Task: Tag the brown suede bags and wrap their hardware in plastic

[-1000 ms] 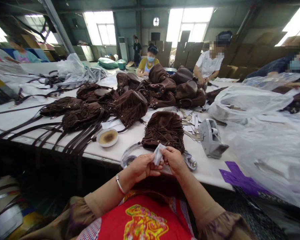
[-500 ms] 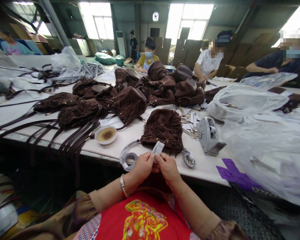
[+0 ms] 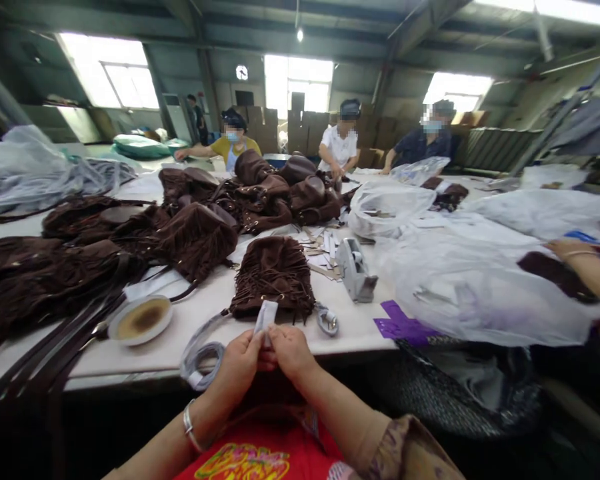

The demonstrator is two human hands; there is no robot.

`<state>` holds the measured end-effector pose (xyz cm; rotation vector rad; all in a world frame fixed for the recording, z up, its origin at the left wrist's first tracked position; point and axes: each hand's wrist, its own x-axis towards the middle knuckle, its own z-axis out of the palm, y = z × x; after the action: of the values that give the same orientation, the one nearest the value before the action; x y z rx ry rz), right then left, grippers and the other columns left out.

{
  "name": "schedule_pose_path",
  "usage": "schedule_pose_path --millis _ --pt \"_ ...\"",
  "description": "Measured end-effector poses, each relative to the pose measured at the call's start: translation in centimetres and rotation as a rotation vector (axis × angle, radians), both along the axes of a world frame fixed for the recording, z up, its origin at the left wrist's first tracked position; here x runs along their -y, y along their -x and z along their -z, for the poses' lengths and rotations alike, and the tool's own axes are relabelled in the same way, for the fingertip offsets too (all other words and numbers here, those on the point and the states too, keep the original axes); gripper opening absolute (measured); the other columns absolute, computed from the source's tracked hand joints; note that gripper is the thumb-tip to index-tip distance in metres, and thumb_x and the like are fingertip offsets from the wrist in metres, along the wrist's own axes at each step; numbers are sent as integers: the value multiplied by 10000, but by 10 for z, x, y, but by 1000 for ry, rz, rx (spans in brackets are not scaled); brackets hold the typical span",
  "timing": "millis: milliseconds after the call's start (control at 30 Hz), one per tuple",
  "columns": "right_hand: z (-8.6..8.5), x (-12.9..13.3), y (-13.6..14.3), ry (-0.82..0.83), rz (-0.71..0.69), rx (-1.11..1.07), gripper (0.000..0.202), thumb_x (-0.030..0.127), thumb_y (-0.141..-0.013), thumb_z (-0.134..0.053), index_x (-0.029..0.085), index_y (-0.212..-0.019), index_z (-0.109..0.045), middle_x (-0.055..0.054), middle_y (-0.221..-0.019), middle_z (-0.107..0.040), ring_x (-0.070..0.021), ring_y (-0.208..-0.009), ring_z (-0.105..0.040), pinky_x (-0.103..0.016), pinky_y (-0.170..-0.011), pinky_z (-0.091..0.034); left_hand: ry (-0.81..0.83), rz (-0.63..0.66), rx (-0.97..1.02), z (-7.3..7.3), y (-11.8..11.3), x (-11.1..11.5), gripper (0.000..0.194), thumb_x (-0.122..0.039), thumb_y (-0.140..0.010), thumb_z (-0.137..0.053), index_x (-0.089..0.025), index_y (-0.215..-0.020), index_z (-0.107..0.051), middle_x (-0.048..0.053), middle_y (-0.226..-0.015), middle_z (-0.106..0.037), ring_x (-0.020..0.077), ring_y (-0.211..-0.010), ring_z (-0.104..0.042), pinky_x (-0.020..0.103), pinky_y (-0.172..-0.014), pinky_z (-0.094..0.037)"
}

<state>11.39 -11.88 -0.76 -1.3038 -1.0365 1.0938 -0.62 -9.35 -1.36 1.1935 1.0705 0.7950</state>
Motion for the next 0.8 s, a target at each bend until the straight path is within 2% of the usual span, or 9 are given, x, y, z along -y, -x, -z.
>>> schedule_pose_path --millis 67,133,200,267,367,433,567,700,800 --pt "-11 -1 -27 -99 97 171 365 542 -813 -625 212 -679 -701 -36 -684 -650 -211 -679 -581 -340 -675 -490 33 -13 -3 1 0 -5 322 -465 -879 -567 -147 -915 -596 84 -793 -725 190 -598 -698 301 -536 -600" --pt "-26 -5 -70 -169 225 270 301 492 -798 -651 222 -883 -752 -62 -899 -709 -253 -897 -608 -364 -857 -467 71 -27 -3 3 0 -8 332 -470 -867 -584 -141 -911 -592 97 -796 -731 184 -600 -700 277 -517 -586" --pt "-42 -14 -126 -187 393 350 337 470 -813 -613 190 -952 -740 -89 -966 -708 -268 -969 -594 -369 -895 -443 89 -36 -9 4 0 -9 345 -479 -858 -594 -138 -906 -593 102 -795 -734 177 -594 -697 258 -499 -571" --pt "-55 -27 -183 -37 672 509 279 428 -797 -578 195 -837 -725 -79 -917 -716 -263 -982 -584 -334 -841 -448 88 -38 -13 4 -1 -9 361 -492 -841 -611 -137 -907 -599 105 -805 -738 179 -603 -700 251 -492 -562" --pt "-61 -48 -243 121 706 501 223 314 -723 -645 198 -538 -596 -84 -640 -647 -270 -858 -592 -325 -704 -432 81 -41 -24 3 -3 -7 395 -521 -818 -630 -135 -901 -610 111 -815 -744 187 -623 -706 248 -495 -552" --pt "-55 -58 -260 199 682 445 243 257 -673 -682 201 -482 -543 -62 -523 -584 -241 -725 -587 -312 -614 -412 78 -46 -41 2 -4 -5 424 -545 -805 -634 -132 -896 -616 115 -814 -746 189 -622 -706 248 -494 -545" --pt "-38 -66 -262 274 661 314 138 225 -601 -698 186 -541 -580 -26 -495 -577 -188 -585 -557 -281 -523 -403 73 -56 -56 2 -3 -6 480 -597 -772 -646 -130 -879 -621 121 -811 -749 193 -610 -698 255 -484 -535" --pt "-31 -52 -260 188 673 238 110 259 -589 -709 186 -615 -630 -48 -639 -675 -200 -667 -604 -280 -541 -446 71 -45 -63 5 0 -8 478 -593 -797 -620 -128 -902 -616 124 -828 -750 190 -624 -698 257 -494 -539" --pt "-25 -33 -256 118 694 233 192 348 -620 -715 188 -720 -680 -52 -740 -710 -196 -706 -620 -264 -526 -440 81 -28 -63 8 1 -9 461 -578 -815 -605 -127 -914 -611 122 -834 -749 184 -627 -695 253 -495 -538"
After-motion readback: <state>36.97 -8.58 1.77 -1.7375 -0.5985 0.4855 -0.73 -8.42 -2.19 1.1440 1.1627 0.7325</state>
